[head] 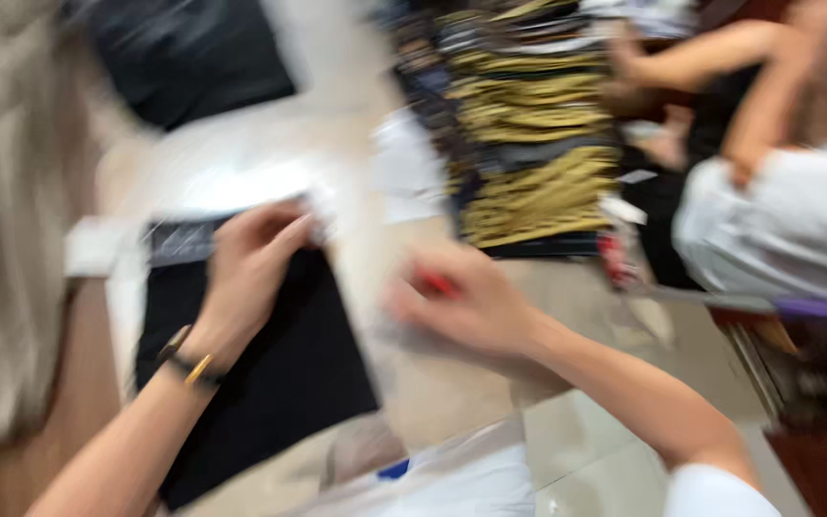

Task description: The person uses a red tagging gun to attach paper tags to the waistbands of black boxer briefs laid on the table, working one garment at a time and setting finished pieces aside. The person occasionally repositions the underwear and reaches for new tags from a pile.

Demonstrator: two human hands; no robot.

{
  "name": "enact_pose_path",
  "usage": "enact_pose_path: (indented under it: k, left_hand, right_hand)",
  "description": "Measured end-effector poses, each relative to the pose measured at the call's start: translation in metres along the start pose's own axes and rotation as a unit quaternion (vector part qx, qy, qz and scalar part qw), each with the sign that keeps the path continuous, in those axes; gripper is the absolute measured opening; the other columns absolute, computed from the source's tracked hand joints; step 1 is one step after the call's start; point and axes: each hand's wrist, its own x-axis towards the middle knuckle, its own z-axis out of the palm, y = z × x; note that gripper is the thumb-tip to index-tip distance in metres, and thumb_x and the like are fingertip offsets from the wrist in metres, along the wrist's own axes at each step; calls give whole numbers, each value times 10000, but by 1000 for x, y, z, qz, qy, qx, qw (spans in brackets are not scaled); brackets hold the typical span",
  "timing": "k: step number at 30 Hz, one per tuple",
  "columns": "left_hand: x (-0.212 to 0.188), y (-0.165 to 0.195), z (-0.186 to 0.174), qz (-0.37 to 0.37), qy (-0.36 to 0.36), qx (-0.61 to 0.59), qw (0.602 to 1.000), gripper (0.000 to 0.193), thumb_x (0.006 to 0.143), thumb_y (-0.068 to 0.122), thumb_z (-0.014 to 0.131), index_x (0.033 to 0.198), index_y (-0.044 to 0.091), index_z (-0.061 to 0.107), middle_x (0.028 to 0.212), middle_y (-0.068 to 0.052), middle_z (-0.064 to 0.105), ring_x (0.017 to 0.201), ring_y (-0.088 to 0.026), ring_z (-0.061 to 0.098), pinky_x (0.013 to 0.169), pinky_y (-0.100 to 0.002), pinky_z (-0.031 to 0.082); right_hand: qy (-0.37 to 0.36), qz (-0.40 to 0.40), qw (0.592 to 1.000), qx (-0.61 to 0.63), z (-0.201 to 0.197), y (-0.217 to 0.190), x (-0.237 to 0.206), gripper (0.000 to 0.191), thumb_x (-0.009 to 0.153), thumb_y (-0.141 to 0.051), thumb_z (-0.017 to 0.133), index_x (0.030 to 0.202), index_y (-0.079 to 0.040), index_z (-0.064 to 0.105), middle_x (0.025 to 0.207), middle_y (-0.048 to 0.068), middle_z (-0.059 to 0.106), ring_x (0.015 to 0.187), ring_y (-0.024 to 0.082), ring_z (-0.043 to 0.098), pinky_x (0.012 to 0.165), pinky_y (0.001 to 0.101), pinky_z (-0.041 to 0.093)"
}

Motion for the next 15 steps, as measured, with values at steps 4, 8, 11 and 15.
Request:
enact_pose_path:
  k: [4, 8, 11, 15]
  left_hand:
    - [-21, 2, 1, 13, -18, 42, 999, 160, 1009, 77, 624, 1048, -43, 722, 971, -78, 739, 891, -142, 676, 834, -259, 537]
    - [-38, -9, -2, -10, -8, 20, 1000, 187, 967, 11, 605, 1105, -55, 713, 1005, -100, 735, 942, -156, 688, 884, -263, 532]
    - [-40, -12, 2, -22, 19, -7, 1000, 164, 1000, -26, 619, 1136, -81, 692, 1022, -133, 728, 947, -168, 696, 896, -274, 549]
    - [-42, -3, 15, -1, 39, 42, 998, 116, 1028, -68, 630, 1135, -95, 665, 1038, -168, 726, 971, -179, 711, 932, -283, 580]
  right_hand:
    - [74, 76, 986, 129, 27, 14, 66, 408, 876, -298, 767, 1203, -78, 662, 817, 2, 739, 674, 46, 591, 589, 253, 503]
    - [38, 70, 976, 201, 51, 17, 61, 426, 937, -358, 734, 1114, 29, 717, 879, 102, 746, 769, 132, 717, 683, 280, 590]
    - [34, 128, 965, 228, 52, 19, 49, 416, 942, -374, 687, 1087, 13, 732, 824, 125, 752, 696, 170, 730, 623, 320, 591]
    - [75, 66, 979, 176, 41, 21, 44, 399, 943, -396, 712, 1082, -26, 768, 836, 85, 768, 742, 143, 706, 667, 284, 570]
